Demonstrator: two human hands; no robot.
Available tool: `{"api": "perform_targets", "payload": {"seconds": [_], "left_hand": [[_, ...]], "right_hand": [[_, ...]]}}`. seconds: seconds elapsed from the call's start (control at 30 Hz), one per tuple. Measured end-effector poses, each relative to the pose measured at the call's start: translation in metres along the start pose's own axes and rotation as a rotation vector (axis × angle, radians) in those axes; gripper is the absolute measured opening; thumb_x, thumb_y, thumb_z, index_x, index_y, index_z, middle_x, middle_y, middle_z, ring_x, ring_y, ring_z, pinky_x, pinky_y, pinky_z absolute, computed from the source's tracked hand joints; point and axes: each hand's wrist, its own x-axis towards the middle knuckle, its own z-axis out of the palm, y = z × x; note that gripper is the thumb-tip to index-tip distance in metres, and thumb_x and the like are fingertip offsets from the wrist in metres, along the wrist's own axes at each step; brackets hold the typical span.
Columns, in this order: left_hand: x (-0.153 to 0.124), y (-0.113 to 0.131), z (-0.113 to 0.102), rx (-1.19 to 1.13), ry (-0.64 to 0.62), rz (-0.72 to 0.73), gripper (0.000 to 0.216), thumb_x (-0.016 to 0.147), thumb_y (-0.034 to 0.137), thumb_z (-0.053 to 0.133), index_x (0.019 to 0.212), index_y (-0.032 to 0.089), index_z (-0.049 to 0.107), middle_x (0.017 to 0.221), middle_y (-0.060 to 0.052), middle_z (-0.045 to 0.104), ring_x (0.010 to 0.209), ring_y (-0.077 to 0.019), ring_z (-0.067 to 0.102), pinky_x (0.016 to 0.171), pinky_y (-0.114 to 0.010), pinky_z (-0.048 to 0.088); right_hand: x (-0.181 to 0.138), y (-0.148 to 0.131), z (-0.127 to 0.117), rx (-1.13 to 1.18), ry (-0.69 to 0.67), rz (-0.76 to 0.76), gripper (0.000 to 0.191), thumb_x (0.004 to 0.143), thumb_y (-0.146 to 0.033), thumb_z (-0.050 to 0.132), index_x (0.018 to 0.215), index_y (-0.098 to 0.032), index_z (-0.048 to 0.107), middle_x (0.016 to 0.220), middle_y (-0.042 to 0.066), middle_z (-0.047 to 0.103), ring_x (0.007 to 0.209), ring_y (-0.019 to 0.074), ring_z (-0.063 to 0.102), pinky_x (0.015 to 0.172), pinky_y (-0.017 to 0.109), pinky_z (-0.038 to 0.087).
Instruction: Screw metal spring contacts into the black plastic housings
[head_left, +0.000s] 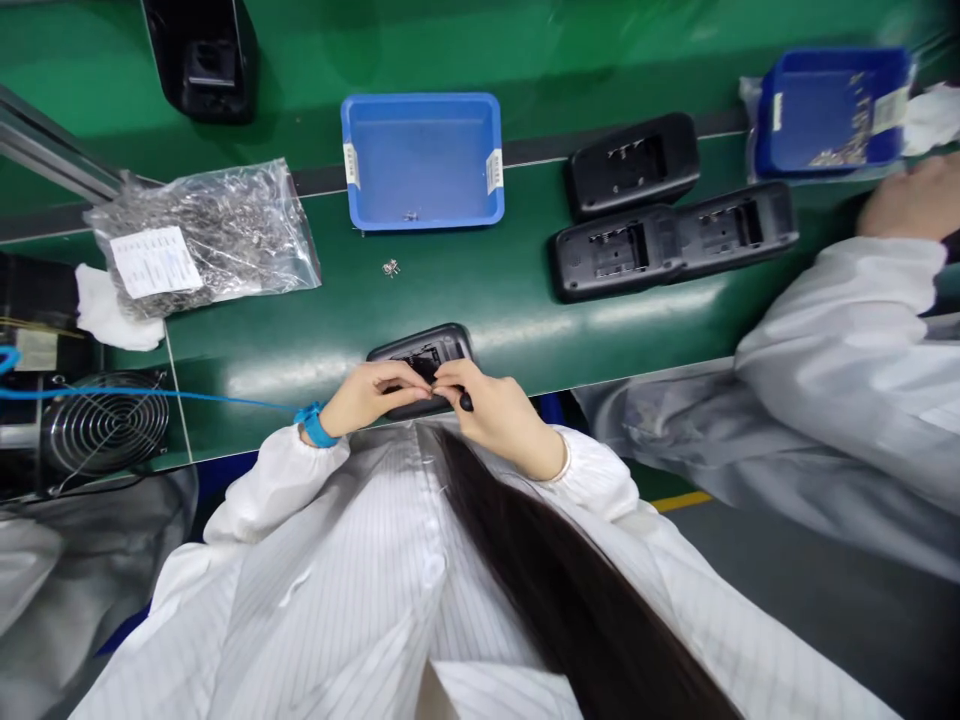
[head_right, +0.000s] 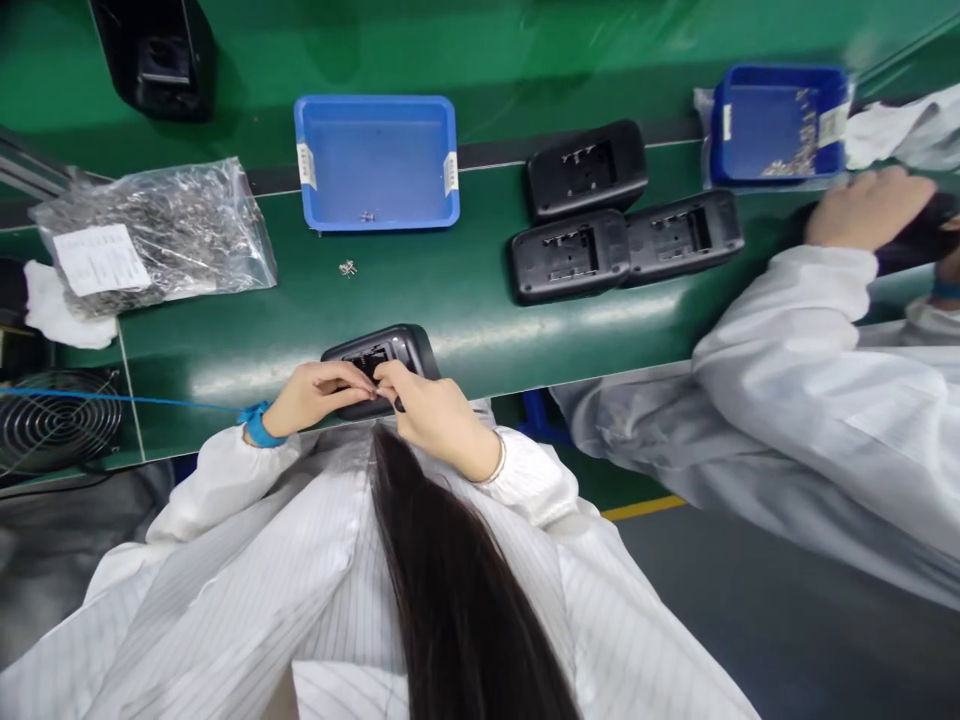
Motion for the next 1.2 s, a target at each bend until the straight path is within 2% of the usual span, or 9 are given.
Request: {"api": "perform_targets", "payload": {"seconds": [0.13, 0.33, 0.47, 0.6, 0.73, 0.87, 1.0, 1.1, 1.2], "left_hand": [[-0.002, -0.009, 0.0, 0.389, 0.23, 0.206, 0.023, 0.086, 0.044, 0.067, 0.081, 0.023, 0.074, 0.105, -0.008, 0.065, 0.12, -0.0233, 0.058, 0.103, -0.044, 0.05], [0.021, -0.024, 0.006, 0.745, 0.327, 0.275, 0.007, 0.085, 0.03, 0.069, 0.082, 0.024, 0.071, 0.103, -0.004, 0.065, 0.123, -0.0249, 0.054, 0.11, -0.051, 0.039], [0.03, -0.026, 0.007, 0.731, 0.349, 0.269, 0.006, 0.085, 0.027, 0.068, 0.084, 0.021, 0.067, 0.105, -0.004, 0.065, 0.121, -0.0241, 0.055, 0.109, -0.049, 0.04], [0.029, -0.024, 0.008, 0.69, 0.356, 0.22, 0.007, 0.087, 0.028, 0.067, 0.086, 0.021, 0.065, 0.102, -0.003, 0.064, 0.12, -0.0232, 0.056, 0.111, -0.049, 0.037], [0.031, -0.023, 0.004, 0.65, 0.269, 0.197, 0.008, 0.092, 0.027, 0.061, 0.094, 0.022, 0.066, 0.105, -0.004, 0.063, 0.12, -0.021, 0.056, 0.114, -0.048, 0.036], [0.036, -0.027, -0.005, 0.607, 0.157, 0.25, 0.011, 0.094, 0.028, 0.056, 0.098, 0.022, 0.065, 0.107, -0.005, 0.062, 0.115, -0.0189, 0.058, 0.111, -0.045, 0.041], [0.038, -0.027, -0.009, 0.577, 0.156, 0.29, 0.01, 0.093, 0.028, 0.059, 0.099, 0.02, 0.061, 0.116, -0.008, 0.061, 0.117, -0.0192, 0.058, 0.104, -0.043, 0.048], [0.039, -0.023, -0.009, 0.539, 0.128, 0.273, 0.01, 0.093, 0.028, 0.059, 0.099, 0.02, 0.059, 0.128, -0.009, 0.059, 0.125, -0.0207, 0.054, 0.107, -0.044, 0.046], [0.039, -0.022, -0.01, 0.49, 0.072, 0.268, 0.01, 0.094, 0.029, 0.056, 0.094, 0.02, 0.059, 0.126, -0.009, 0.06, 0.128, -0.0208, 0.053, 0.109, -0.044, 0.044]], "right_hand": [[-0.009, 0.0, 0.015, -0.034, 0.156, 0.031, 0.028, 0.101, -0.028, 0.038, 0.115, -0.017, 0.059, 0.117, 0.007, 0.07, 0.098, 0.0149, 0.069, 0.066, 0.022, 0.048], [-0.011, 0.0, 0.026, -0.257, 0.092, -0.019, 0.028, 0.1, -0.025, 0.038, 0.113, -0.021, 0.063, 0.105, 0.0, 0.073, 0.072, 0.0117, 0.069, 0.051, 0.027, 0.033], [-0.005, -0.002, 0.023, -0.283, 0.063, -0.01, 0.028, 0.1, -0.028, 0.039, 0.106, -0.021, 0.065, 0.094, -0.001, 0.075, 0.065, 0.0105, 0.067, 0.05, 0.029, 0.028], [-0.004, -0.001, 0.022, -0.259, 0.113, -0.044, 0.029, 0.1, -0.028, 0.039, 0.103, -0.021, 0.066, 0.092, -0.003, 0.075, 0.066, 0.0094, 0.067, 0.05, 0.029, 0.028], [-0.005, 0.001, 0.023, -0.245, 0.099, -0.038, 0.028, 0.1, -0.027, 0.04, 0.104, -0.021, 0.066, 0.092, -0.002, 0.075, 0.067, 0.0086, 0.067, 0.051, 0.029, 0.03], [-0.006, 0.003, 0.024, -0.228, 0.098, -0.029, 0.027, 0.1, -0.028, 0.042, 0.105, -0.021, 0.066, 0.094, -0.003, 0.075, 0.069, 0.0077, 0.067, 0.052, 0.029, 0.031], [-0.008, 0.005, 0.027, -0.218, 0.134, -0.041, 0.026, 0.1, -0.028, 0.042, 0.105, -0.022, 0.067, 0.097, -0.004, 0.075, 0.07, 0.0066, 0.067, 0.052, 0.029, 0.032], [-0.008, 0.006, 0.027, -0.211, 0.136, -0.046, 0.027, 0.1, -0.027, 0.041, 0.105, -0.022, 0.067, 0.098, -0.005, 0.075, 0.072, 0.0064, 0.067, 0.053, 0.028, 0.032], [-0.008, 0.006, 0.025, -0.203, 0.089, -0.025, 0.028, 0.1, -0.028, 0.04, 0.106, -0.022, 0.067, 0.1, -0.003, 0.074, 0.075, 0.0067, 0.068, 0.054, 0.026, 0.034]]}}
